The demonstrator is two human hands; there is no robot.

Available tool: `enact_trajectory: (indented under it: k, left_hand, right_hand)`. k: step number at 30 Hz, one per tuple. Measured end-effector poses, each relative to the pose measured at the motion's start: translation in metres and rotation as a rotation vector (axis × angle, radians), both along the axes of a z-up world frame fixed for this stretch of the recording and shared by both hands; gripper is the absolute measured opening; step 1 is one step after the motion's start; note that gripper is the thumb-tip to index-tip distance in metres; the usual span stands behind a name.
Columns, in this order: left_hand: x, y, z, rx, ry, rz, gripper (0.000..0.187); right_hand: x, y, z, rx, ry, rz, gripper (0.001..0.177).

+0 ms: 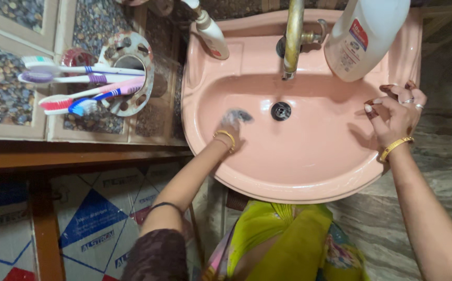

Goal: The person scrubs a pink bathroom sink with a dark cloth, moving the cloth over the basin and around the drain. The person then rinses the cloth under running water from the faucet and wrings it out.

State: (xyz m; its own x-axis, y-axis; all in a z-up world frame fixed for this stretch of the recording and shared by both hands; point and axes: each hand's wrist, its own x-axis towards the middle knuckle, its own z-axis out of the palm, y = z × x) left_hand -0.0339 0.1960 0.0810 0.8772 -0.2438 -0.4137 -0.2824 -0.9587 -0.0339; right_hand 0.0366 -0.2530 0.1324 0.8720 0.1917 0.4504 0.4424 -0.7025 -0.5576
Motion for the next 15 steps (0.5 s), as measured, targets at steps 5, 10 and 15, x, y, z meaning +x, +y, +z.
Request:
enact_trajectory:
  k: [5, 10, 15]
  left_hand:
    - [0.057, -0.004, -0.008, -0.665, -0.310, 0.715, 0.027]
    - [0.096, -0.086, -0.010, -0.917, -0.525, 1.428, 0.027]
    - [0.107, -0.161, -0.024, -1.414, -0.722, 0.888, 0.026]
  right_hand:
    - [0.001, 0.002, 0.002, -0.008, -0.004, -0.007, 0.016]
    - [-0.002, 0.003, 0.004, -0.039, 0.022, -0.027, 0.015]
    - [0.002, 0.006, 0.006, -0.036, 0.016, -0.027, 0.014]
